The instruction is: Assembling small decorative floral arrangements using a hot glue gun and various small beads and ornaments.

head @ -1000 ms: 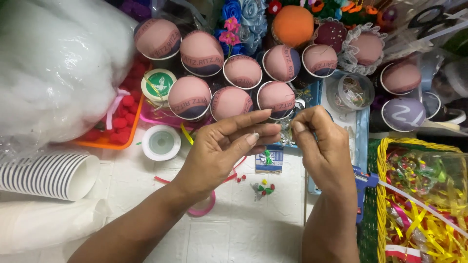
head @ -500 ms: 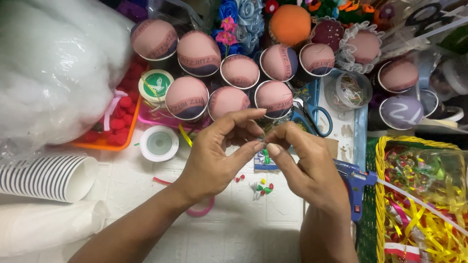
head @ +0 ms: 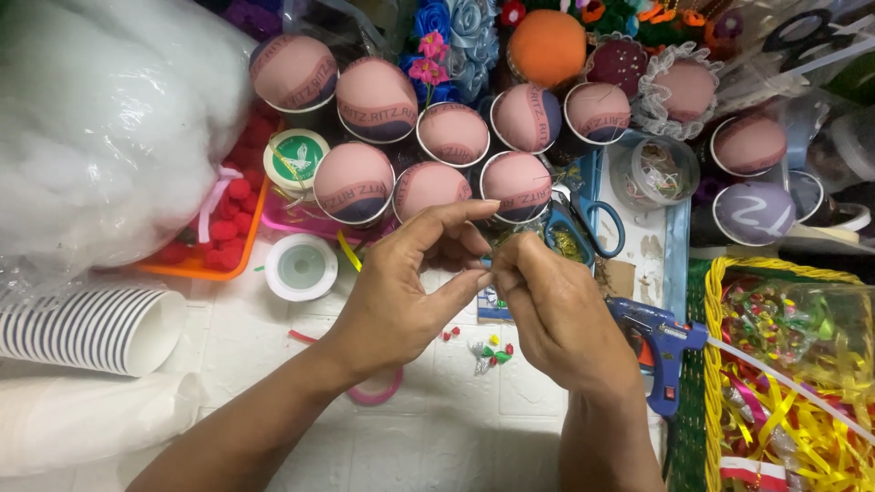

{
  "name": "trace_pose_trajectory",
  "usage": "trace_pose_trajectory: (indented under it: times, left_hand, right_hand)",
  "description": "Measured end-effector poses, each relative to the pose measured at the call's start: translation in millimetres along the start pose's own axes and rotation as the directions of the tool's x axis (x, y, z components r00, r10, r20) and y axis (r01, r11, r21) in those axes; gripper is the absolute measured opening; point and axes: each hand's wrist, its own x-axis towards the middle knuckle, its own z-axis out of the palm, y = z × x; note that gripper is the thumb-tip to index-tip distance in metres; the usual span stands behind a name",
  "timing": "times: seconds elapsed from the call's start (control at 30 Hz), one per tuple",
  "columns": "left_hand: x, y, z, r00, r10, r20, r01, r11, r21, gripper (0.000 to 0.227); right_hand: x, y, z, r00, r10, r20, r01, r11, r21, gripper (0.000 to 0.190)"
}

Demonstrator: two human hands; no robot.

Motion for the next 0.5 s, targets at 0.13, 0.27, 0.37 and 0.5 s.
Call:
trace_pose_trajectory:
  times: [0.13,0.27,0.37,0.5]
  left_hand:
    - [0,2,0,1.000,-0.010,-0.014,0.011,1.000,0.018,0.048]
    - [0,-4,-1,1.000,-0.030,-0.005,0.029,0.994,-0.107,0.044]
    - [3,-12,0,0.991,-0.127,0.029,0.130,0.943,-0.305,0.037]
    - [6,-20,1,0.983,-0.175,0.059,0.181,0.845,-0.504,0.034]
  right_hand:
    - [0,2,1,0.998,0.019,-0.066,-0.020,1.000,-0.003,0.014]
    - [1,1,-2,0.992,0.089,-0.093,-0.088,0.996,0.020,0.015]
    - [1,-3,-5,0.996,0.061,-0.068,-0.059,0.998,0.027,0.017]
    - [-2,-6,-11,0.995,0.027,-0.097,-0.036,0.995,-0.093,0.015]
